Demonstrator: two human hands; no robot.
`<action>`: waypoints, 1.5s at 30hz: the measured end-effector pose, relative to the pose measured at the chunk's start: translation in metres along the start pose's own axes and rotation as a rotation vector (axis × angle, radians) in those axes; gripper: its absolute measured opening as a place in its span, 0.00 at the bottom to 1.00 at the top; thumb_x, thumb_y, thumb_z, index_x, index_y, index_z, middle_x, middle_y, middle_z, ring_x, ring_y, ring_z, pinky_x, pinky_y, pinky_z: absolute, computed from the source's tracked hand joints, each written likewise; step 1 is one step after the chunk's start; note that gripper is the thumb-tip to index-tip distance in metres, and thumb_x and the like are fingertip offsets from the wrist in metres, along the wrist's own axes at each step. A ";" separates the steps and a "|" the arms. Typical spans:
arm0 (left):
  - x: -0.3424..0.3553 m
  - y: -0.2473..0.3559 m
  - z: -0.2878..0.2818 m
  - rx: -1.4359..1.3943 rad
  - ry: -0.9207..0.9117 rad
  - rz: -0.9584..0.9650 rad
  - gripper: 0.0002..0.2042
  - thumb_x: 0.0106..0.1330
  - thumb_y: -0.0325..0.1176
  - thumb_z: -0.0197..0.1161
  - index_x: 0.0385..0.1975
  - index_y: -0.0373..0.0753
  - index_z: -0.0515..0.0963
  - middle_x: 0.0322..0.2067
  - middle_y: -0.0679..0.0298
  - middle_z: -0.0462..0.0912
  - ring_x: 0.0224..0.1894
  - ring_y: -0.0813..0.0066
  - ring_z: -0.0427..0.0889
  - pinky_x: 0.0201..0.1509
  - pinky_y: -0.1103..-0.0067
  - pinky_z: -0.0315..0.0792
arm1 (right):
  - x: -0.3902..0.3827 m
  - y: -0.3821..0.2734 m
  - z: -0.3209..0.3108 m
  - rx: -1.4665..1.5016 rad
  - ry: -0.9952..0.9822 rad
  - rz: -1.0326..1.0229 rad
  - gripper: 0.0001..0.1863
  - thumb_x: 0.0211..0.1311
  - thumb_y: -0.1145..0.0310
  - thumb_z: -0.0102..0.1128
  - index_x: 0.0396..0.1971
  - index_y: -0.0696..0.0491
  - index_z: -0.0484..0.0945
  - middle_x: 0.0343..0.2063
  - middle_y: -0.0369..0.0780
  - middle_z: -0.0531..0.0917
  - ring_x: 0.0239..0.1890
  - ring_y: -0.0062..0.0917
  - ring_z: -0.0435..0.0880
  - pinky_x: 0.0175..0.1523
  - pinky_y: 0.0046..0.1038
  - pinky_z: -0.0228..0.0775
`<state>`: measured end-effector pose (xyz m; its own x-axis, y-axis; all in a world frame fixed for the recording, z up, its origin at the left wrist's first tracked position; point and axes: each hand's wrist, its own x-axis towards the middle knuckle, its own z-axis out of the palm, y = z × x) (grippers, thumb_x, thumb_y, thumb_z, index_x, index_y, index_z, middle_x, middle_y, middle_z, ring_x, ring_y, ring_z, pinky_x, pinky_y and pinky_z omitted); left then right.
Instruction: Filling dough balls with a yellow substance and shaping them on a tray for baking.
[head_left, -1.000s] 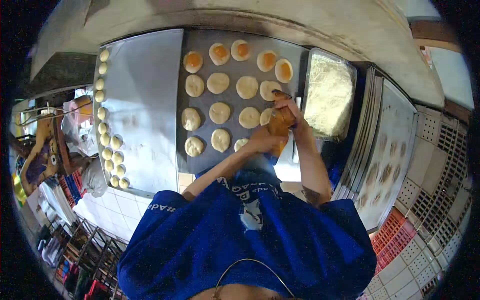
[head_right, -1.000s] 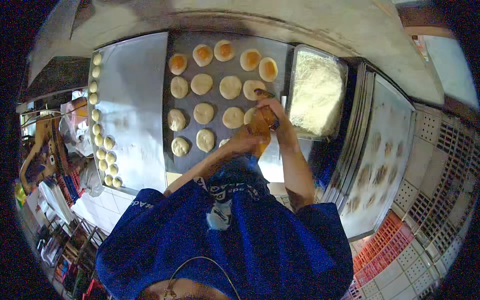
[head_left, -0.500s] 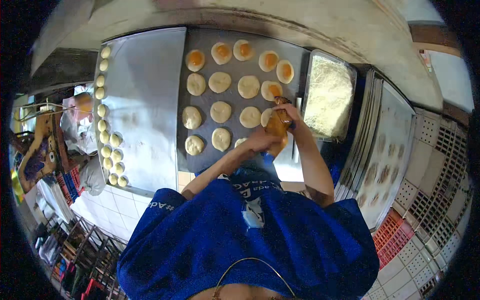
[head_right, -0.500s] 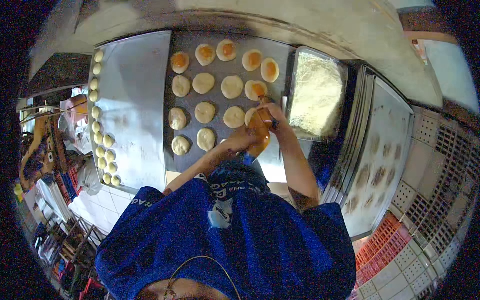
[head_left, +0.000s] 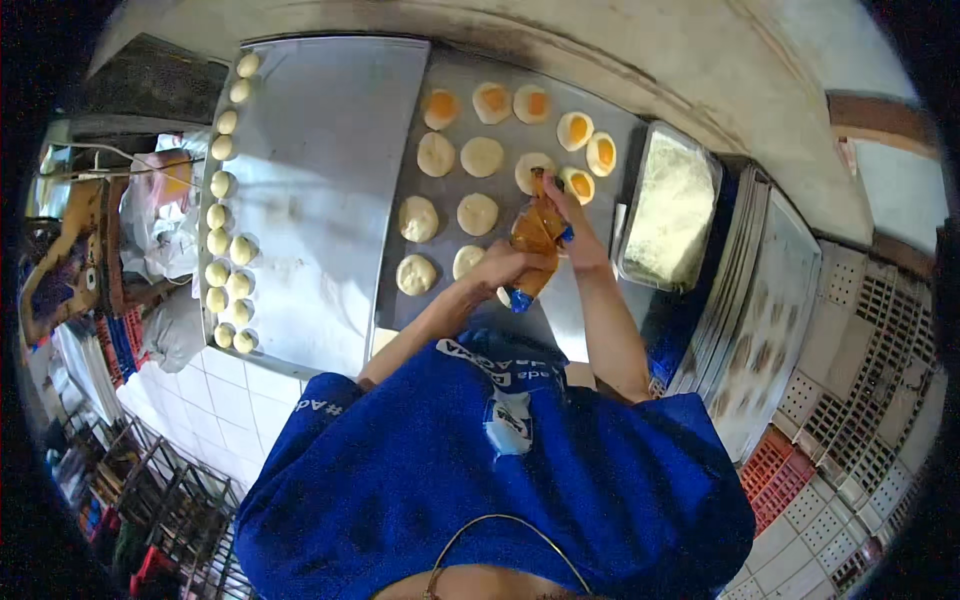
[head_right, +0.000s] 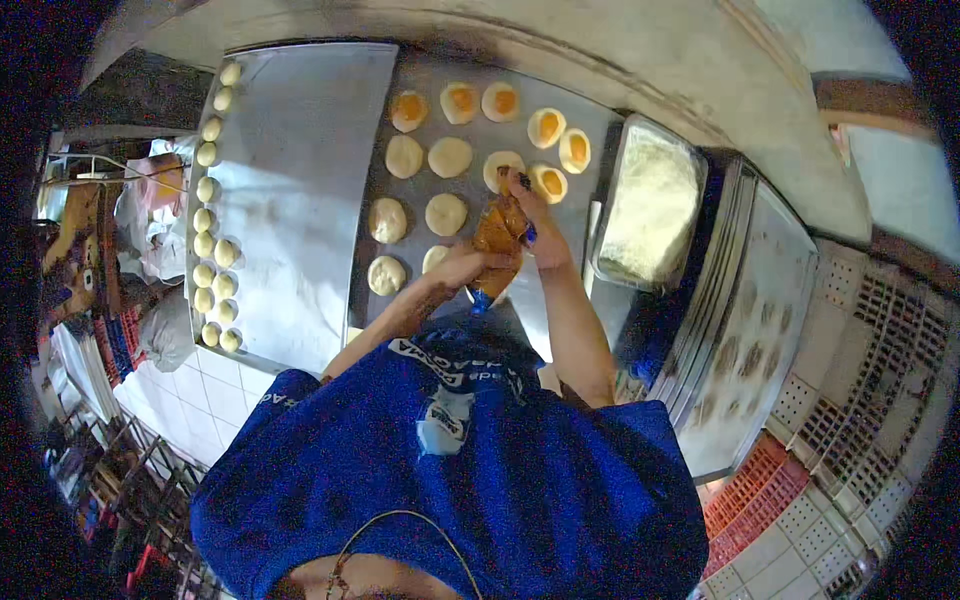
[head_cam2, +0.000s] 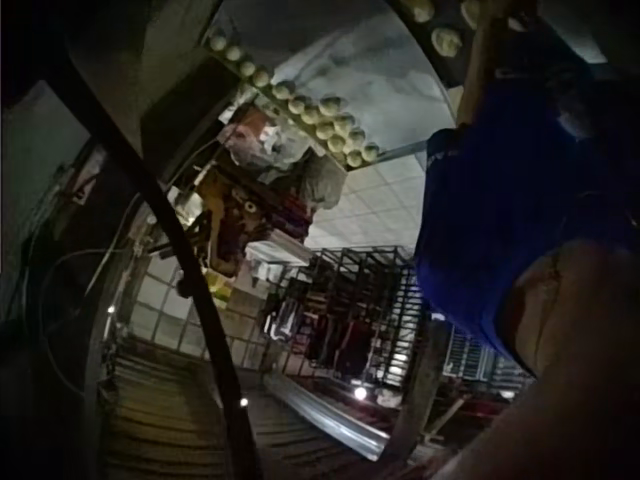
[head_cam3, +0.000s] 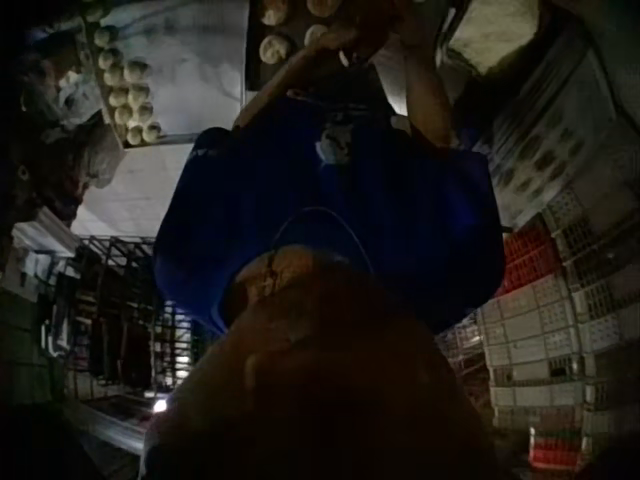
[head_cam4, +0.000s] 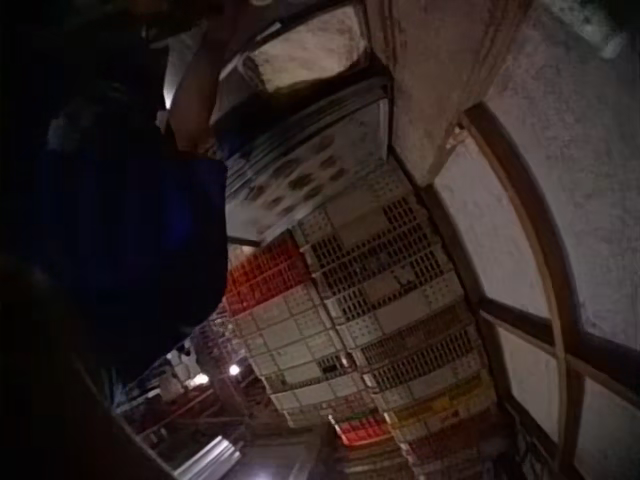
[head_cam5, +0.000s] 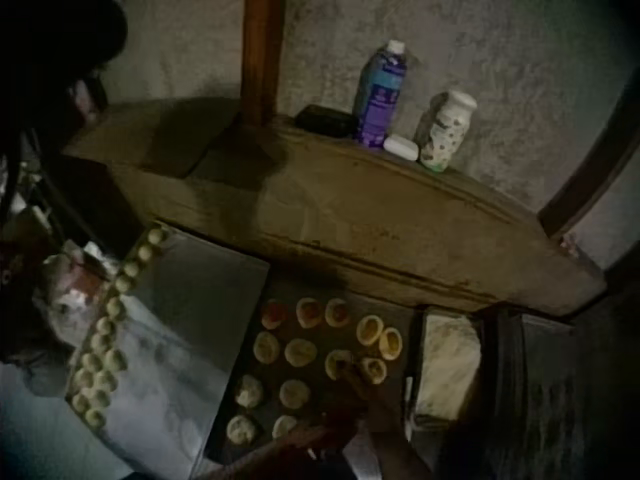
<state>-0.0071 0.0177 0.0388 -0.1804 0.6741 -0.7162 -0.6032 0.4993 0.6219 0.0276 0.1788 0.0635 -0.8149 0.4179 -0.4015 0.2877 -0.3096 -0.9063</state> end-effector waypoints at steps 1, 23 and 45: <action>0.000 0.004 -0.004 -0.063 -0.018 -0.008 0.20 0.57 0.38 0.69 0.46 0.33 0.79 0.39 0.59 0.85 0.38 0.72 0.82 0.43 0.81 0.75 | 0.006 0.003 0.003 0.001 0.021 0.010 0.21 0.70 0.54 0.57 0.49 0.57 0.79 0.45 0.36 0.82 0.40 0.18 0.80 0.47 0.17 0.69; -0.064 0.018 -0.050 0.171 -0.203 0.228 0.16 0.56 0.35 0.67 0.41 0.33 0.81 0.38 0.59 0.85 0.36 0.70 0.82 0.42 0.78 0.76 | -0.002 -0.008 0.027 0.148 0.039 0.488 0.15 0.65 0.55 0.65 0.35 0.54 0.82 0.30 0.34 0.82 0.28 0.18 0.78 0.34 0.19 0.68; -0.018 -0.011 -0.094 -0.118 -0.142 0.193 0.17 0.53 0.30 0.67 0.45 0.36 0.80 0.37 0.62 0.85 0.36 0.74 0.82 0.42 0.79 0.76 | 0.060 0.025 0.066 0.092 0.076 0.512 0.11 0.63 0.59 0.65 0.33 0.52 0.79 0.25 0.32 0.80 0.23 0.14 0.73 0.29 0.15 0.63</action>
<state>-0.0701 -0.0515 0.0150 -0.1949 0.8243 -0.5315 -0.6566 0.2929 0.6951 -0.0478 0.1398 0.0256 -0.5417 0.2529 -0.8017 0.5913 -0.5632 -0.5772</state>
